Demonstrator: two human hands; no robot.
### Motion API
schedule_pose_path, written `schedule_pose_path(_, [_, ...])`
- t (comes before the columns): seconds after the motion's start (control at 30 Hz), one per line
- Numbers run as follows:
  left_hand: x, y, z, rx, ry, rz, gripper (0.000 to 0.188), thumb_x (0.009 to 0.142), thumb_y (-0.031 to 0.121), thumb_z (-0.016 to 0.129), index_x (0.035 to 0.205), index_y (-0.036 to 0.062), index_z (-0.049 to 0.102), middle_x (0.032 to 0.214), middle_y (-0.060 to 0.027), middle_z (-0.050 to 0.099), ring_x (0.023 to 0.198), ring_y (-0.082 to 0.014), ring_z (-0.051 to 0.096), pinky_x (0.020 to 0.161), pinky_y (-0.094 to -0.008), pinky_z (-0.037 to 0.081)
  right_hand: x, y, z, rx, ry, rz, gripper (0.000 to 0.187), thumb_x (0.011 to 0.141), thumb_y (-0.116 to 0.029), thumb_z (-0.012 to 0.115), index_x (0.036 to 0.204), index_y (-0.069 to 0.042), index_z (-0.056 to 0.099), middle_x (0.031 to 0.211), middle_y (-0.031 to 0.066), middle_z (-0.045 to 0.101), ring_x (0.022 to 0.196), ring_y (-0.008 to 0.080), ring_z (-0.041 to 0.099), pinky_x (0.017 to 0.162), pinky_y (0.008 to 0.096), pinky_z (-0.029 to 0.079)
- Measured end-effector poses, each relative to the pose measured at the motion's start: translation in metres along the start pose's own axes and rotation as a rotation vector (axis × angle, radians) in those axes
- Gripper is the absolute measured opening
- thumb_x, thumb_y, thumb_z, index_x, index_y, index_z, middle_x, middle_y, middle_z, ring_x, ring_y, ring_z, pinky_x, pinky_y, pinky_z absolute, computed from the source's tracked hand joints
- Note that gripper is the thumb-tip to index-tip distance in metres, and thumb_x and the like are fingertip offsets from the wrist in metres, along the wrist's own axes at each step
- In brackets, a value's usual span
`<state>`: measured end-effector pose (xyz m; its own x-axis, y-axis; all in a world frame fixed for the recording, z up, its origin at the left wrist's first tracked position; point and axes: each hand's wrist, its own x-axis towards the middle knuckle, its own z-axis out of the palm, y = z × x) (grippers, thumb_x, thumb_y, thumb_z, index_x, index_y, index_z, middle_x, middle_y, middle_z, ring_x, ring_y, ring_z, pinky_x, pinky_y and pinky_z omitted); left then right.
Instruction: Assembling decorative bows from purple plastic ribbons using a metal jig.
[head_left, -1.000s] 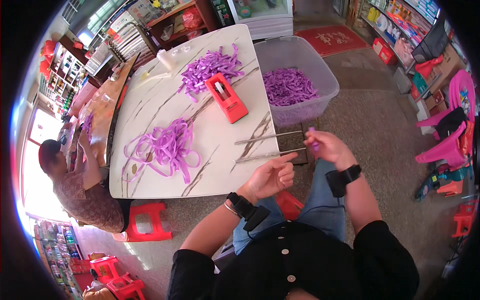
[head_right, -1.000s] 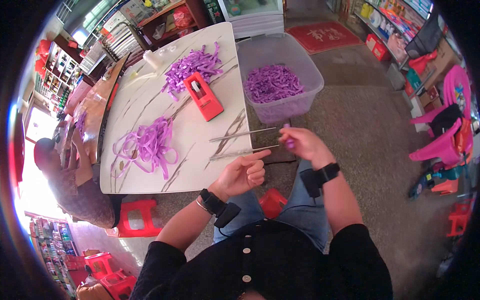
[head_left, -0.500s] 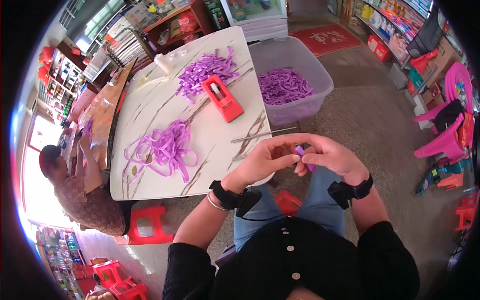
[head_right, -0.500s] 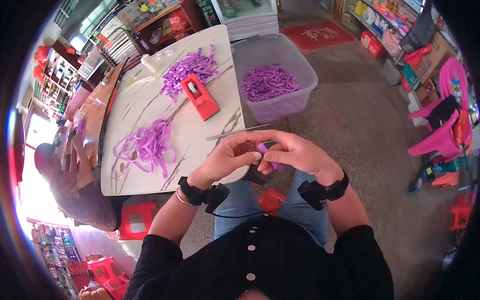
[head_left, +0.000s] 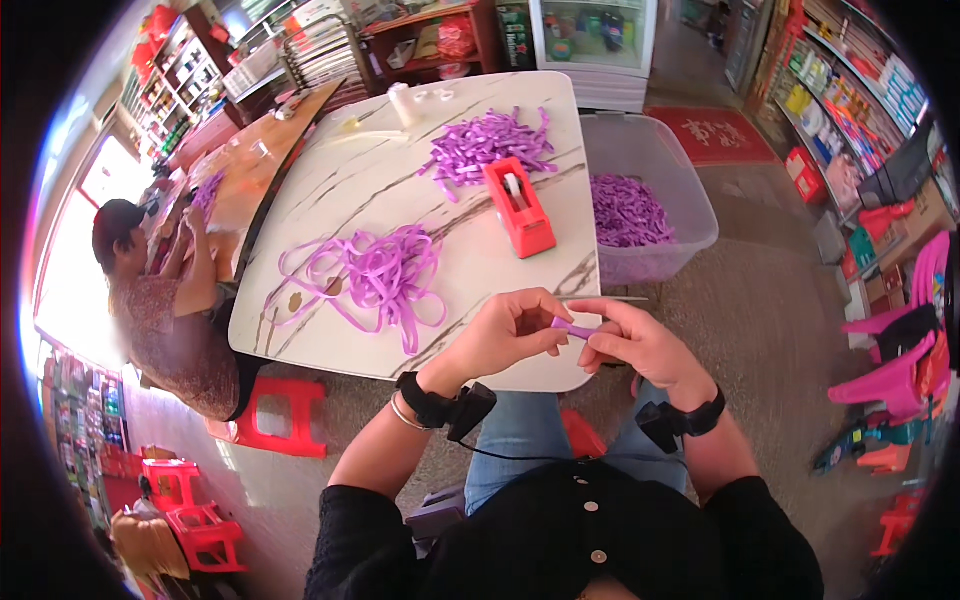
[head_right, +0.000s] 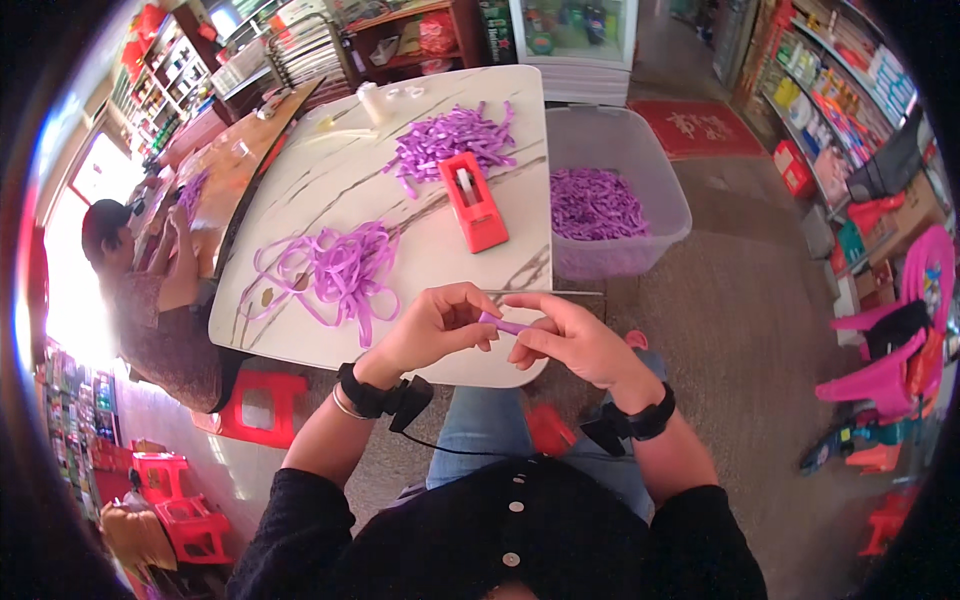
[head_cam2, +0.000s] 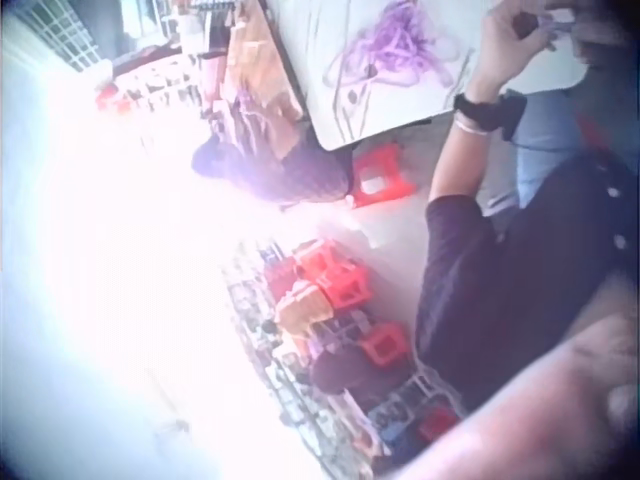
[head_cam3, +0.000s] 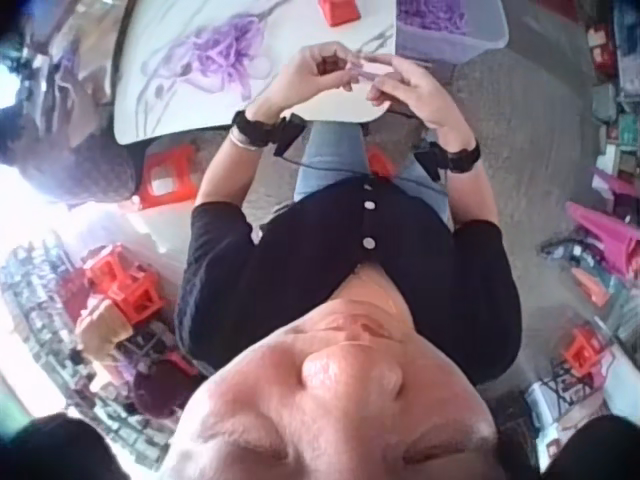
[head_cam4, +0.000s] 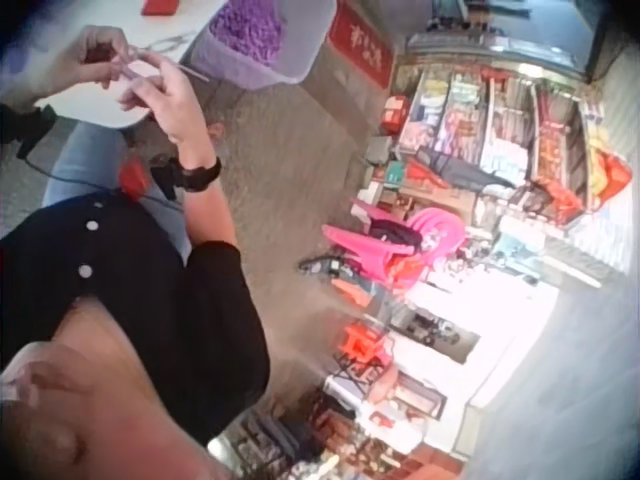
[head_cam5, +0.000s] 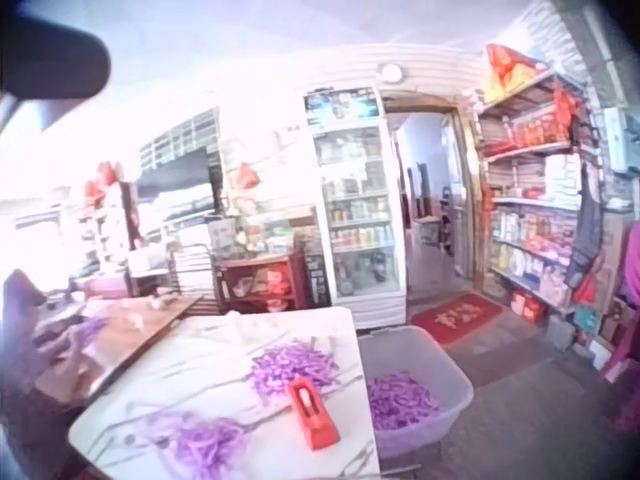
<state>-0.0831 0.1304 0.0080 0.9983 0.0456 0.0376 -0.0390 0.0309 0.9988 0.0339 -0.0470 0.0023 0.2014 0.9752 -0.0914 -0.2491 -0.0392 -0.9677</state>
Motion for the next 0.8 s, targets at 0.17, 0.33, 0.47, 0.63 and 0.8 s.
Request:
schedule_pose_path(0.17, [0.005,0.012,-0.051,0.099,0.191,0.026,0.01,0.081,0.003,0.056,0.09,0.0003,0.055,0.073,-0.0033,0.059,0.065,-0.0077,0.057,0.059,-0.0199,0.046,0.018,0.039,0.009,0.002,0.071,0.104,0.036,0.087,-0.015,0.047,0.121,-0.006,0.041,0.089,0.0048,0.058,0.078,0.0093,0.054,0.067,0.0224,0.044])
schedule_pose_path(0.33, [0.049,0.029,-0.126,0.243,0.471,0.098,0.015,0.08,0.008,0.057,0.092,-0.0016,0.056,0.074,-0.0031,0.059,0.068,-0.009,0.057,0.059,-0.0213,0.046,0.029,0.068,0.016,-0.181,0.02,0.062,0.029,0.086,-0.013,0.048,0.113,-0.003,0.048,0.086,0.0032,0.057,0.073,0.0065,0.051,0.062,0.0203,0.043])
schedule_pose_path(0.47, [0.083,0.045,-0.167,0.184,0.6,0.056,0.023,0.081,0.017,0.058,0.096,-0.0006,0.057,0.077,-0.0034,0.059,0.066,-0.0087,0.055,0.057,-0.0201,0.042,0.032,0.063,0.018,-0.129,0.085,0.136,0.027,0.085,-0.012,0.048,0.11,-0.001,0.05,0.083,0.003,0.058,0.07,0.0061,0.052,0.06,0.0198,0.044])
schedule_pose_path(0.63, [0.064,0.035,-0.198,0.727,0.467,-0.212,0.026,0.078,0.028,0.061,0.08,0.0022,0.061,0.067,-0.0023,0.057,0.061,-0.0099,0.053,0.055,-0.0224,0.043,0.034,0.068,0.017,-0.15,0.104,0.091,0.025,0.085,-0.012,0.049,0.107,0.001,0.05,0.078,0.0029,0.058,0.065,0.0061,0.052,0.058,0.0206,0.046])
schedule_pose_path(0.8, [0.005,0.011,-0.181,0.907,0.067,-0.349,0.022,0.072,0.023,0.063,0.072,0.0019,0.058,0.062,-0.0014,0.056,0.057,-0.0099,0.052,0.051,-0.0251,0.041,0.034,0.069,0.015,-0.157,0.096,0.118,0.024,0.085,-0.012,0.05,0.106,0.0,0.051,0.076,0.0021,0.057,0.065,0.0058,0.052,0.058,0.02,0.045])
